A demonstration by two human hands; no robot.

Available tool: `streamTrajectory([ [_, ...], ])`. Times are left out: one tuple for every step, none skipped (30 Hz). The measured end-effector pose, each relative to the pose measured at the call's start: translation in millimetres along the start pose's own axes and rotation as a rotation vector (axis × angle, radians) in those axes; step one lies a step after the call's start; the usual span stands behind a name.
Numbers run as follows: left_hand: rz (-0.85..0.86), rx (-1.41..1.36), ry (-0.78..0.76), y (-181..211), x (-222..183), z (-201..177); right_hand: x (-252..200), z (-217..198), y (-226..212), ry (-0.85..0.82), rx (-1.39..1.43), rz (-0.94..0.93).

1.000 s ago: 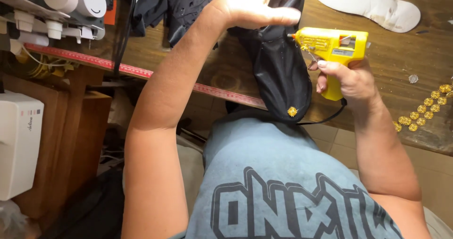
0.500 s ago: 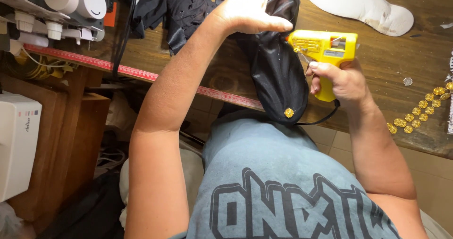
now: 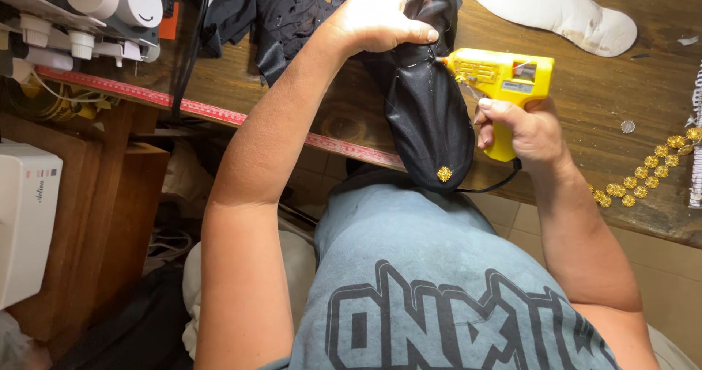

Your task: Decorating a black fabric garment with gold ornaments using a hot glue gun and scissors

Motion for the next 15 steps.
streamTrajectory([
  [0.0, 0.0, 0.001, -1.3, 0.0, -0.5, 0.3, 0.0, -0.9, -0.001, -0.001, 0.0],
  [0.019, 0.016, -0.001, -1.2, 0.8, -0.3, -0.1, 0.8, -3.6, -0.017, 0.004, -0.031],
  [0.038, 0.032, -0.002, -1.0, 1.7, 0.0, -0.5, 1.4, -6.4, -0.033, 0.009, -0.061],
  [0.038, 0.032, -0.004, -0.6, 1.5, 0.4, -0.2, 2.7, -7.0, -0.031, 0.01, -0.061],
  [0.023, 0.017, 0.001, -1.3, 1.3, 0.2, 0.0, 4.8, -8.2, -0.04, 0.024, -0.066],
  [0.007, 0.002, 0.008, -1.9, 1.0, -0.3, 0.4, 6.9, -9.5, -0.05, 0.037, -0.072],
  [0.007, 0.003, 0.006, -3.4, 1.1, -0.8, 1.8, 6.7, -9.4, -0.049, 0.039, -0.072],
  [0.03, 0.011, -0.003, -3.3, 1.2, -0.4, 2.7, 6.0, -7.4, -0.039, 0.005, -0.052],
  [0.052, 0.019, -0.012, -3.4, 1.5, 0.1, 3.8, 5.2, -5.4, -0.03, -0.028, -0.032],
  [0.054, 0.017, -0.016, -1.7, 0.4, 0.1, 2.4, -0.6, 0.1, -0.025, -0.027, -0.03],
  [0.049, 0.015, -0.012, -0.5, -0.3, -0.7, 0.6, -7.3, -1.8, -0.003, -0.106, -0.133],
  [0.047, 0.013, -0.008, 1.0, -0.1, -1.5, -1.9, -13.8, -3.8, 0.023, -0.186, -0.236],
  [0.05, 0.012, -0.014, 2.1, -0.2, -2.4, -14.9, -16.6, -5.9, 0.03, -0.185, -0.234],
  [0.065, 0.04, -0.024, 3.8, 0.0, -2.7, -28.0, -25.7, -6.1, 0.15, -0.433, -0.181],
  [0.08, 0.068, -0.034, 5.5, 0.6, -2.6, -42.1, -35.4, -7.4, 0.269, -0.681, -0.121],
])
Point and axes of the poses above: each hand's wrist, its own x-axis towards the middle knuckle, its own z-axis out of the palm, y = z × x, the point moved 7 cm from there along x, towards the middle knuckle, and after that the axes turned 15 degrees about -x, right-handed, at the moved point
